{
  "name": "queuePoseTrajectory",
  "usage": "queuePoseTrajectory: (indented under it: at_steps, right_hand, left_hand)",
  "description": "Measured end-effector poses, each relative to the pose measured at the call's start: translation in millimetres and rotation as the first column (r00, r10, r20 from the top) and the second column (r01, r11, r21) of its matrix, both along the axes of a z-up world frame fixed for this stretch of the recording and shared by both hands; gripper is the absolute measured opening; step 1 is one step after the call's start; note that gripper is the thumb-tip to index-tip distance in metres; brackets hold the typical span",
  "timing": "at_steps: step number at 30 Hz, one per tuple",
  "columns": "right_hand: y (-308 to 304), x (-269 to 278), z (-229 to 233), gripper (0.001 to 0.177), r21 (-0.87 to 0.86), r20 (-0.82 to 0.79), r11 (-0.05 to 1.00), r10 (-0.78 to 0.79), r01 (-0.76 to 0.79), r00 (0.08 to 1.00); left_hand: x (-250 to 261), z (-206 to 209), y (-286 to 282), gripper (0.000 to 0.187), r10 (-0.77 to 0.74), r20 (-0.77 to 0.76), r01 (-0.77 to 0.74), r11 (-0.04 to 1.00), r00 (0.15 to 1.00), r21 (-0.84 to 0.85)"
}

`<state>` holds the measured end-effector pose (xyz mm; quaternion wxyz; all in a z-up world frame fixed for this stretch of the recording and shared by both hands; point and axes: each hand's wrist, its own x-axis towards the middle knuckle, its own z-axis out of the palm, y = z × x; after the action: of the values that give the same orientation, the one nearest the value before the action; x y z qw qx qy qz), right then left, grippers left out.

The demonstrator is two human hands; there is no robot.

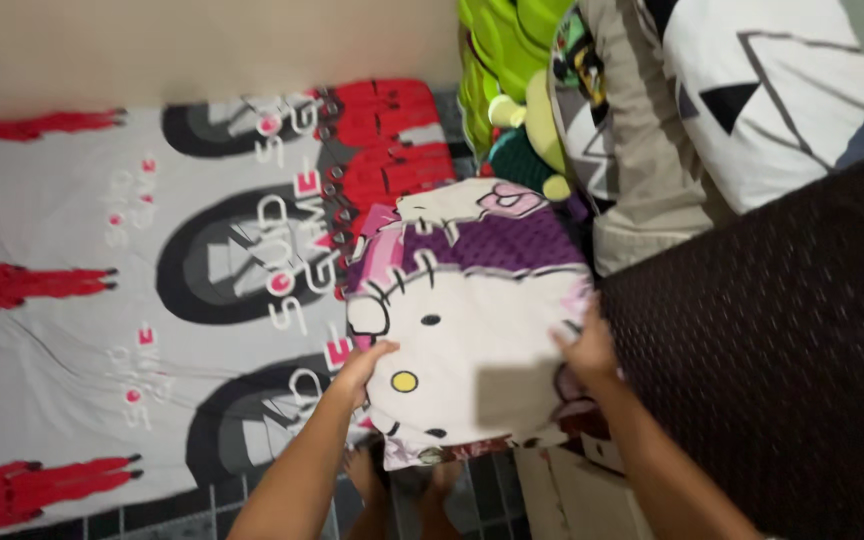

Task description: The person smooths a Squid Game-themed bedsheet on a single bed, then picks up several folded blankets and towels from a nearby pile and places them on the bed. The person handles a green towel last, unfolding it briefly before the clip ends.

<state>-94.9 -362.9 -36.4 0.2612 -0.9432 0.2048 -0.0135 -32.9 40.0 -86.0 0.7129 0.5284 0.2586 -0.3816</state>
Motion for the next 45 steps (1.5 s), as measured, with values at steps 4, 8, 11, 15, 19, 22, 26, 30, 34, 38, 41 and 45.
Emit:
queuePoseTrajectory:
  at_steps: [4,8,11,15,19,22,26,30,34,38,41,45]
  right_hand:
    - [37,-34,-28,0.113,-0.029,-0.597,0.967,0.187,-0.254,0.780]
    - [72,-56,-31,0.110,0.137,-0.546,0.959,0.281,-0.247,0.789]
    - [88,-51,-38,0.117,0.113,-0.368,0.927,0.372,-0.357,0.852]
    - [88,-21,-42,0.117,0.071,-0.253,0.960,0.280,-0.271,0.926]
    - [86,18,-19,0.113,0.076,-0.138,0.992,0.115,-0.105,0.984]
    - [84,47,12,0.111,0.081,0.325,0.991,0.078,-0.110,0.943]
    - [71,88,48,0.103,0.208,0.553,0.977,-0.157,0.047,0.818]
    - [28,127,89,0.084,0.581,0.597,0.796,-0.559,0.171,0.575]
    - [-42,167,138,0.081,0.830,0.525,0.551,-0.826,0.092,0.205]
    - [-83,190,174,0.085,0.948,0.310,0.312,-0.950,0.065,0.044]
    - [-98,199,189,0.076,0.963,0.213,0.211,-0.977,0.167,0.003]
    - [-103,200,204,0.075,0.942,0.272,0.251,-0.960,0.224,-0.070]
  left_hand:
    - [-28,-42,-9,0.060,-0.326,-0.008,0.309,0.889,0.945,0.339]
    - [-34,-60,-17,0.065,-0.480,-0.037,0.455,0.801,0.876,0.389]
    - [-29,-63,-21,0.069,-0.527,0.001,0.477,0.771,0.850,0.422]
    - [2,-59,-44,0.069,-0.511,0.237,0.376,0.813,0.826,0.444]
    - [48,-34,-85,0.065,-0.463,0.505,0.293,0.877,0.728,0.382]
    - [79,4,-126,0.057,-0.411,0.651,0.242,0.910,0.638,0.337]
    - [122,70,-193,0.053,-0.234,0.718,0.231,0.967,0.656,0.105]
    - [160,141,-264,0.057,-0.199,0.760,0.231,0.971,0.618,0.066]
    - [191,206,-338,0.070,-0.138,0.696,0.234,0.971,0.704,-0.044]
    - [208,259,-403,0.091,-0.192,0.591,0.243,0.970,0.784,-0.008]
    - [222,287,-444,0.101,-0.195,0.446,0.211,0.977,0.873,0.013]
    - [235,307,-488,0.090,-0.021,0.377,0.090,0.982,0.926,-0.166]
